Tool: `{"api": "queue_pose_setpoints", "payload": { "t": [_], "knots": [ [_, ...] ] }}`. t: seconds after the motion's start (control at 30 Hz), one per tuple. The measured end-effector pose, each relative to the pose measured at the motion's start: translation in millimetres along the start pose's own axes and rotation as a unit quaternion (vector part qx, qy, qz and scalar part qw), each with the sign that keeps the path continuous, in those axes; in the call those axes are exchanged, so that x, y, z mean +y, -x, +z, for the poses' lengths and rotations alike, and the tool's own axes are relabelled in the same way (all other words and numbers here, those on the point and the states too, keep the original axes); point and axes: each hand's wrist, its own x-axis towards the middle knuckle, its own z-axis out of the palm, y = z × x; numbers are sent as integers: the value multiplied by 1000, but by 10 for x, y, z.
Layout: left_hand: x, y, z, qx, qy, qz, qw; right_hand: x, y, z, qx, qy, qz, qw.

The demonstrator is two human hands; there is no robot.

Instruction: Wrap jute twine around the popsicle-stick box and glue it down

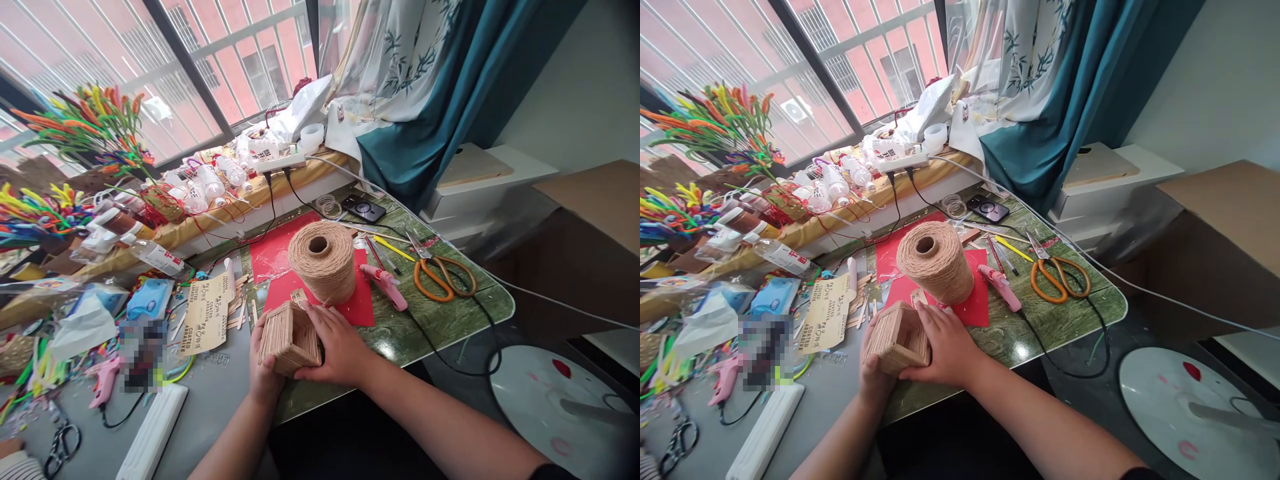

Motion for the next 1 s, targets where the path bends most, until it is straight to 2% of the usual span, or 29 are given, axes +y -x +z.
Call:
{"api": "queue_pose_setpoints", "payload": {
  "t": [0.2, 0.27, 0.37, 0.47, 0.57, 0.67, 0.8, 1.0],
  "knots": [
    [-47, 68, 70, 6, 34, -15, 999, 45, 38, -19, 7, -49, -26, 998],
    [-16, 43, 36, -31, 25, -22, 999, 64, 60, -39, 25, -54, -35, 998],
    [89, -53, -117, -124, -27, -32, 991, 86, 81, -104, 40, -32, -40, 998],
    [213, -152, -300, -203, -89, 4, 975, 113, 68, -212, -4, 14, -69, 998],
    [274, -204, -367, -243, -143, 9, 959, 146, 24, -306, -67, 41, -94, 993],
    [243, -240, -288, -201, -184, -11, 962, 164, -12, -341, -88, 53, -99, 990],
    [169, -318, -164, -125, -150, -55, 979, 146, -24, -360, -104, 64, -103, 987],
    [110, -416, -245, -111, -93, -96, 985, 36, -99, -479, -168, 72, -97, 978]
  ]
}}
